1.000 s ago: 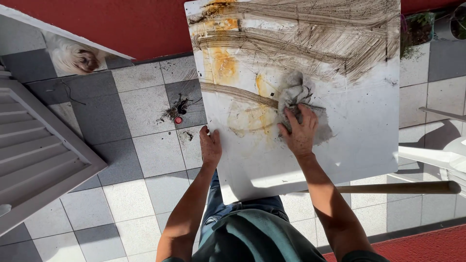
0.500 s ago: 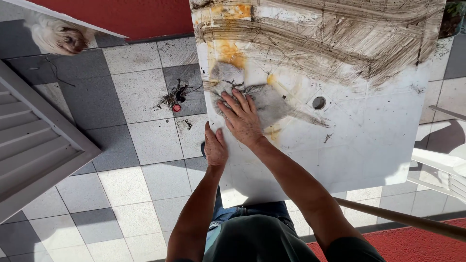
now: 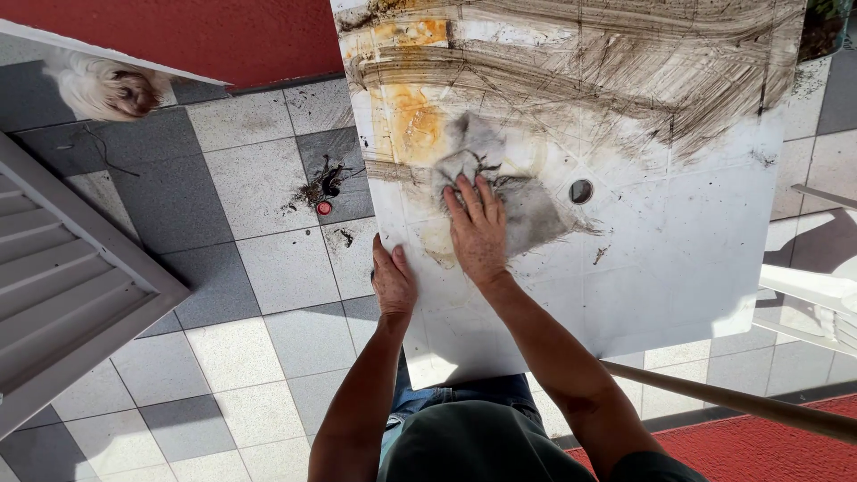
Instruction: Sweeping and wiping down a table and floor on a balcony.
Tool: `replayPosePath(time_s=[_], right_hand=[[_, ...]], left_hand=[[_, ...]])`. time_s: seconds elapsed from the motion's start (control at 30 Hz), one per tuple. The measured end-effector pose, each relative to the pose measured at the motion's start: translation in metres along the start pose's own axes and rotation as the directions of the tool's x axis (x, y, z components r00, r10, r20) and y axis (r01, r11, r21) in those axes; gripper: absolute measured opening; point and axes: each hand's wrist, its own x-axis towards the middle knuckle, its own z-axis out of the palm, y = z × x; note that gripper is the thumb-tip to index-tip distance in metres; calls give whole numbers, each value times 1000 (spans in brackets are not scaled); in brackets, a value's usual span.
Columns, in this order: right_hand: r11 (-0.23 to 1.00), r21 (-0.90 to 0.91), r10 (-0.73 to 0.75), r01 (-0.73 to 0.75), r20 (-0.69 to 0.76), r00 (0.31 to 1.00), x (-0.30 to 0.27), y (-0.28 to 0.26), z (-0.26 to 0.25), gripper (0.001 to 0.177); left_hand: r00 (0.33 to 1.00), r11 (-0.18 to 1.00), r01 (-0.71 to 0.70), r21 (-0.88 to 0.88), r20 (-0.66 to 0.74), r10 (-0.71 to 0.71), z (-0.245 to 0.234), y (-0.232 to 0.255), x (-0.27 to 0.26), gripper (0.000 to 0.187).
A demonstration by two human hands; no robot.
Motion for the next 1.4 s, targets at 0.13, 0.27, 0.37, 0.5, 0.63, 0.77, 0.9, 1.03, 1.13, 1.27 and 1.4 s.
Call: replayPosePath(time_s=[0.13, 0.27, 0.37, 0.5, 0.63, 0.77, 0.9, 1.03, 1.13, 1.27, 1.4], right_hand=[[953, 129, -288, 273, 121, 950, -93, 18, -2, 50], [972, -96, 196, -213, -162, 967, -89, 141, -37, 41], [753, -48, 584, -656, -409, 701, -48, 249, -44, 41], [400, 71, 815, -914, -485, 319, 31, 364, -33, 45], [620, -55, 685, -783, -449, 574, 126, 302, -10, 48], [977, -50, 195, -209, -210, 958, 151, 136, -2, 59], [986, 85, -146, 146, -3, 989, 102, 121, -26, 59], [944, -116, 287, -309, -175, 942, 33, 261, -57, 63], [642, -26, 685, -766, -428, 589, 14, 347, -72, 47], [436, 31, 812, -900, -446, 378, 83, 423, -63, 50], [595, -12, 740, -804, -384, 553, 182, 478, -60, 52]], left_hand=[[995, 995, -97, 3, -27, 97, 2, -6, 3, 65], [1000, 1000, -16, 0, 21, 16, 1, -5, 0, 67], [1000, 1000, 0, -3, 20, 0, -1, 2, -1, 68], [1000, 999, 31, 11, -3, -31, 1, -2, 2, 70], [998, 996, 63, 62, 24, -65, 1, -8, -1, 72], [994, 993, 111, 39, -6, -111, 1, -9, -4, 74], [999, 997, -14, 78, -49, 18, 4, -18, -4, 71], [998, 998, 56, 37, -41, -54, 2, -6, -3, 69], [999, 998, 29, 63, -17, -28, 1, -15, -6, 67], [998, 999, -1, 47, -68, 4, 4, -23, -6, 64], [994, 995, 70, 68, -85, -65, 6, -27, -8, 63]])
